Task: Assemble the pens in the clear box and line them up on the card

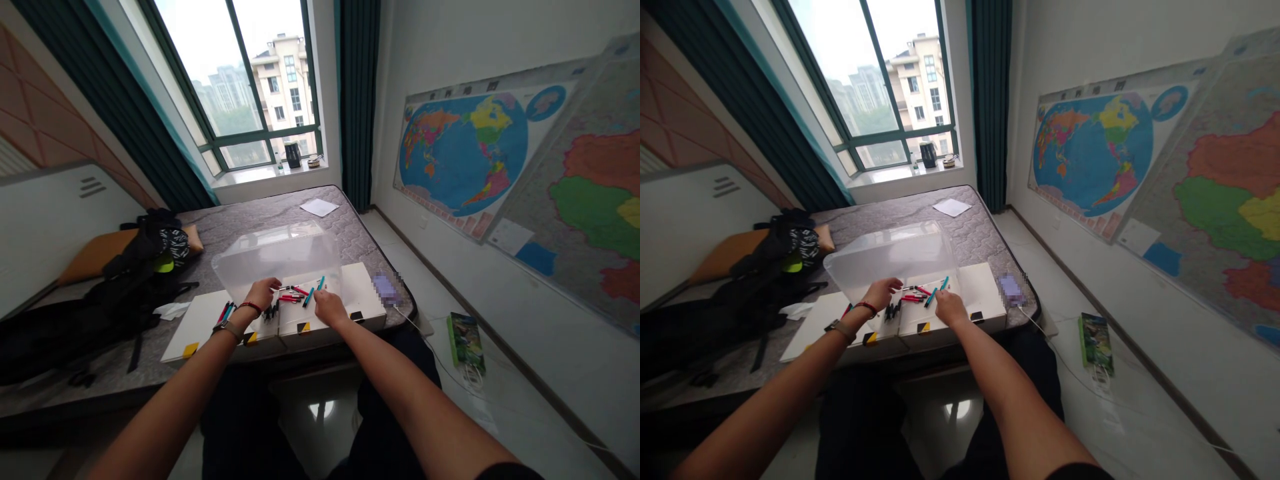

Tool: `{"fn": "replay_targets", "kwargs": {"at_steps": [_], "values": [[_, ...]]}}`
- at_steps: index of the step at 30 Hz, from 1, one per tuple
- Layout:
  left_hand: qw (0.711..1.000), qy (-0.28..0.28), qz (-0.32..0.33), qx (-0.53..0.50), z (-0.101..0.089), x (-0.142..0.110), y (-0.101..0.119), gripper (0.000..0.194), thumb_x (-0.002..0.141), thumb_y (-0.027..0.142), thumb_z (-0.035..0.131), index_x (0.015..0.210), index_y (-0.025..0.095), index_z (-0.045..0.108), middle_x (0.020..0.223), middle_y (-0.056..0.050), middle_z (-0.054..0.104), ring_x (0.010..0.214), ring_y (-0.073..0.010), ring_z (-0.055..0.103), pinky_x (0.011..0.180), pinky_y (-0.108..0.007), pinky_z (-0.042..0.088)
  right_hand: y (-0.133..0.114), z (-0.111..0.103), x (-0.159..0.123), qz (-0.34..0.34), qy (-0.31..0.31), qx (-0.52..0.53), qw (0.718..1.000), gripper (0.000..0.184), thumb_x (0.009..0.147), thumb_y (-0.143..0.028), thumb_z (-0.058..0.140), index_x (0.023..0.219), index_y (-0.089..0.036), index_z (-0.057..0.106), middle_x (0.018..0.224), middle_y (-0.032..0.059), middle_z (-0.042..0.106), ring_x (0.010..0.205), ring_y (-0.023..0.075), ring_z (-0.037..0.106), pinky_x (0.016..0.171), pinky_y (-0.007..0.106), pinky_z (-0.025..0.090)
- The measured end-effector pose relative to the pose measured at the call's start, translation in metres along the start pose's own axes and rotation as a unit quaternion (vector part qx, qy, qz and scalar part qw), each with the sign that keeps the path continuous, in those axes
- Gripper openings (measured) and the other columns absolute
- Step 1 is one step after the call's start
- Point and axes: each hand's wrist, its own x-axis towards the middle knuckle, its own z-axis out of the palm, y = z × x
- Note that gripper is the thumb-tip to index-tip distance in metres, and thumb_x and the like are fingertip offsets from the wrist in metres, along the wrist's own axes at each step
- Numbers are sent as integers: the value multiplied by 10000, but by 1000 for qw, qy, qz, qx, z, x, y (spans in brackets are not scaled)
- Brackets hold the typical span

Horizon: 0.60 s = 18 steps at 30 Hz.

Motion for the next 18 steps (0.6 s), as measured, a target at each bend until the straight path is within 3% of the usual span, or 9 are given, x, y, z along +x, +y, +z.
{"fn": "replay_targets", "kwargs": {"at_steps": [3,5,8,12,14,18], "values": [[995,42,7,-89,1,2,3,516,613,-68,385,996,172,634,1060,-26,707,1038,-132,628,936,-240,477,0,-1,0,-1,-3,-3,1000,245,881,-124,410,1060,-153,575,1045,140,654,932,236,630,771,297,459],[994,53,5,-94,1,2,3,500,619,-62,383,990,169,626,1089,-33,699,1066,-134,617,948,-242,470,0,-1,-1,-1,-4,-2,1000,246,883,-128,410,1064,-150,575,1047,142,653,935,238,629,775,300,458],[999,28,-21,0,4,0,2,387,678,13,445,975,163,644,1030,-69,710,992,-174,644,892,-267,490,0,-1,-1,-3,-3,3,1000,250,880,-121,406,1059,-153,578,1043,137,655,934,241,630,779,309,458],[987,-30,-59,147,15,-3,-2,275,783,279,552,1003,161,667,1006,-152,703,953,-258,660,824,-330,504,0,0,0,0,-1,0,1000,251,879,-114,407,1058,-160,575,1037,132,654,931,238,631,771,304,456],[979,-61,-81,176,22,-2,-2,297,780,370,582,967,162,684,1024,-174,696,950,-272,664,796,-323,506,0,1,0,0,2,-2,1000,246,879,-115,408,1054,-162,574,1035,131,653,929,236,631,766,301,455],[971,-89,-116,187,36,4,-3,335,770,398,603,951,132,695,1000,-206,695,938,-292,673,752,-316,510,1,2,1,-1,8,6,1000,229,876,-120,418,1037,-158,577,1026,129,653,923,233,630,764,294,452]]}}
